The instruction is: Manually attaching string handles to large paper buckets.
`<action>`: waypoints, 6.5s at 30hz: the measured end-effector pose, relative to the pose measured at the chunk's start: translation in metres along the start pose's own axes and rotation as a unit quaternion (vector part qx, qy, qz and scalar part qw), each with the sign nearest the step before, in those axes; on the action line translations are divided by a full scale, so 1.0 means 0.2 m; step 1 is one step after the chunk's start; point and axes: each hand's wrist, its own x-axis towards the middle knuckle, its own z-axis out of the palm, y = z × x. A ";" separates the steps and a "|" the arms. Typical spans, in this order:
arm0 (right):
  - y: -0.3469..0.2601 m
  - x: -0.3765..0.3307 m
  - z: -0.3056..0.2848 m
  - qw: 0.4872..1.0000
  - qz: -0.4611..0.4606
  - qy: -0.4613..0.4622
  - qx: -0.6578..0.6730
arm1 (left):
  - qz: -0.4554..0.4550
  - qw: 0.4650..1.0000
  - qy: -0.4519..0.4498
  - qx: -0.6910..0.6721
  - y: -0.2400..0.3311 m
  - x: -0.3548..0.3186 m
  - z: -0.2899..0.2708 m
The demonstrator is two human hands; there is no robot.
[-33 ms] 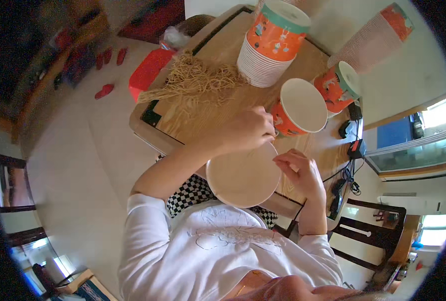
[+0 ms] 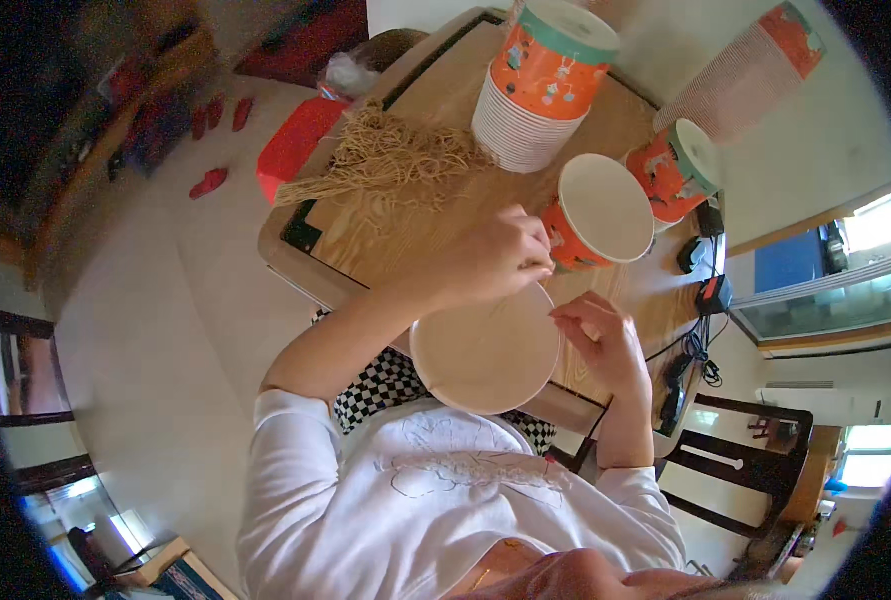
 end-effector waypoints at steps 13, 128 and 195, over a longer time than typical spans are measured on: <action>-0.11 0.06 0.10 0.927 0.012 0.126 0.352 | -0.082 0.928 0.092 -0.353 0.22 0.01 -0.12; 0.22 0.10 0.24 0.983 0.011 0.060 0.172 | -0.183 0.981 0.044 0.041 0.25 -0.15 0.16; 0.12 0.03 0.19 0.973 0.050 -0.052 0.218 | -0.276 0.775 0.106 -0.559 0.12 -0.36 0.44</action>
